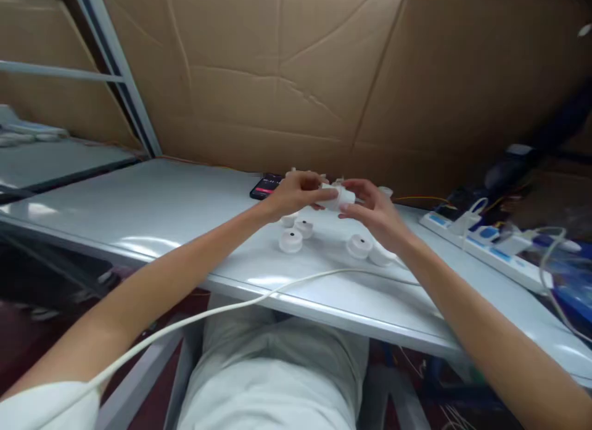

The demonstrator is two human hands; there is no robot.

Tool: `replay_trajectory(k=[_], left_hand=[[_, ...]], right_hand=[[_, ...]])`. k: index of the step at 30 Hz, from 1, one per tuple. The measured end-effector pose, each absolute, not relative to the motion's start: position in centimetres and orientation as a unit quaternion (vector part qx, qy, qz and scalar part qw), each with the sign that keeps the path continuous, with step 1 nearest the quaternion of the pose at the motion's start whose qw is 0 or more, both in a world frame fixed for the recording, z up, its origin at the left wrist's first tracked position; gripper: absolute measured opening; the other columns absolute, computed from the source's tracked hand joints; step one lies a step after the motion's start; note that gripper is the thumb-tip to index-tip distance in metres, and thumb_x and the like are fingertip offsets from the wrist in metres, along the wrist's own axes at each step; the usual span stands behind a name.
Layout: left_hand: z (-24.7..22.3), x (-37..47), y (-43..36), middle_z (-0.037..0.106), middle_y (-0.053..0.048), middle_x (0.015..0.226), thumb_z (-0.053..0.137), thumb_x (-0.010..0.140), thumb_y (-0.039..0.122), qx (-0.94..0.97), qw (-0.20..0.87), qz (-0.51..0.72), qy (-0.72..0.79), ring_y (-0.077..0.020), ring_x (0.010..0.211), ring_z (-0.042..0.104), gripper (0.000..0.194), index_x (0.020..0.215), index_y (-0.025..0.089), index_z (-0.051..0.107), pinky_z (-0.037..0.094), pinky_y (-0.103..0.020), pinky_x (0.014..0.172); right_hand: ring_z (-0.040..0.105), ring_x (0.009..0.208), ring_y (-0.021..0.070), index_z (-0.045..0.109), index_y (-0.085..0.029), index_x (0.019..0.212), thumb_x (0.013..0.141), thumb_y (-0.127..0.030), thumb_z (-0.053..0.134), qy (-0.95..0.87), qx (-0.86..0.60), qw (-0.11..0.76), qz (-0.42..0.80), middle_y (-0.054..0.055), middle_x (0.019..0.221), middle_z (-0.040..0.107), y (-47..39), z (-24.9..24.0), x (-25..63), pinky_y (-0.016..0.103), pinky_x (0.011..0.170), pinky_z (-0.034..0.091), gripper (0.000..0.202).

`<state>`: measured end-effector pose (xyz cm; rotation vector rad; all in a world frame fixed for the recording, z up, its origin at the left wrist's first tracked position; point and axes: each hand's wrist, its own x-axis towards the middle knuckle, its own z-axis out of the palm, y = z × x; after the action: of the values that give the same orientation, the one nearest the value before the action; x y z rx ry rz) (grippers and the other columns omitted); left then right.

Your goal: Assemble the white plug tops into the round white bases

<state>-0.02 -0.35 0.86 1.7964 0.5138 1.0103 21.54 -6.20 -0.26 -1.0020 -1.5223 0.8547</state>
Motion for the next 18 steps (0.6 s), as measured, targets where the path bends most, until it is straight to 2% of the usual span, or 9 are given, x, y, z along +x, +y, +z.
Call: replay_trajectory(k=[2, 4, 7, 10, 13, 15, 18], left_hand=[[0.82, -0.08, -0.23, 0.073, -0.005, 0.084, 0.091, 0.073, 0.055, 0.742, 0.479, 0.422, 0.203, -0.0158, 0.080, 0.069, 0.049, 0.093, 0.012, 0.077, 0.057, -0.030, 0.075], [0.74, -0.13, -0.05, 0.076, -0.006, 0.093, 0.094, 0.070, 0.049, 0.760, 0.451, 0.431, 0.182, -0.0161, 0.084, 0.070, 0.051, 0.102, 0.013, 0.078, 0.057, -0.030, 0.079], [0.55, -0.12, 0.18, 0.077, -0.009, 0.108, 0.098, 0.064, 0.041, 0.790, 0.409, 0.434, 0.141, -0.0186, 0.094, 0.072, 0.053, 0.106, 0.014, 0.078, 0.057, -0.032, 0.086], [0.34, -0.02, 0.27, 0.077, -0.009, 0.109, 0.098, 0.063, 0.037, 0.795, 0.407, 0.431, 0.124, -0.0199, 0.097, 0.074, 0.051, 0.103, 0.014, 0.077, 0.057, -0.033, 0.089], [0.22, 0.05, 0.26, 0.076, -0.007, 0.096, 0.094, 0.070, 0.044, 0.770, 0.436, 0.436, 0.166, -0.0180, 0.086, 0.072, 0.047, 0.100, 0.013, 0.075, 0.056, -0.032, 0.080], [0.15, 0.09, 0.25, 0.075, -0.006, 0.092, 0.090, 0.075, 0.048, 0.760, 0.449, 0.433, 0.184, -0.0164, 0.081, 0.071, 0.045, 0.099, 0.013, 0.074, 0.055, -0.030, 0.076], [-0.14, 0.14, 0.30, 0.076, -0.008, 0.103, 0.092, 0.072, 0.045, 0.778, 0.415, 0.442, 0.163, -0.0171, 0.087, 0.072, 0.048, 0.102, 0.013, 0.072, 0.057, -0.031, 0.083]], right_hand=[[0.076, 0.093, 0.0217, 0.072, -0.024, 0.107, 0.071, -0.045, 0.094, -0.624, -0.422, 0.535, 0.383, 0.005, 0.112, 0.078, -6.22, -0.27, 21.54, 0.037, 0.080, 0.067, 0.048], [0.077, 0.082, 0.0217, 0.072, -0.022, 0.100, 0.079, -0.054, 0.087, -0.589, -0.435, 0.527, 0.431, 0.005, 0.094, 0.078, -6.20, -0.31, 21.41, 0.036, 0.078, 0.067, 0.041], [0.075, 0.065, 0.0223, 0.071, -0.021, 0.095, 0.091, -0.065, 0.070, -0.547, -0.468, 0.489, 0.492, 0.007, 0.075, 0.075, -6.12, -0.41, 21.16, 0.034, 0.065, 0.066, 0.045], [0.075, 0.067, 0.0229, 0.072, -0.021, 0.097, 0.090, -0.065, 0.070, -0.545, -0.472, 0.478, 0.502, 0.009, 0.080, 0.079, -6.05, -0.45, 21.03, 0.035, 0.065, 0.067, 0.045], [0.078, 0.086, 0.0224, 0.074, -0.024, 0.095, 0.080, -0.061, 0.084, -0.572, -0.432, 0.538, 0.444, 0.005, 0.098, 0.080, -6.07, -0.33, 21.14, 0.038, 0.080, 0.069, 0.042], [0.077, 0.093, 0.0215, 0.074, -0.023, 0.093, 0.075, -0.059, 0.091, -0.594, -0.417, 0.548, 0.417, 0.003, 0.100, 0.079, -6.09, -0.24, 21.38, 0.039, 0.087, 0.069, 0.044], [0.076, 0.082, 0.0207, 0.075, -0.021, 0.090, 0.075, -0.066, 0.090, -0.594, -0.431, 0.531, 0.424, 0.005, 0.092, 0.077, -5.98, -0.18, 21.81, 0.044, 0.089, 0.070, 0.050]])
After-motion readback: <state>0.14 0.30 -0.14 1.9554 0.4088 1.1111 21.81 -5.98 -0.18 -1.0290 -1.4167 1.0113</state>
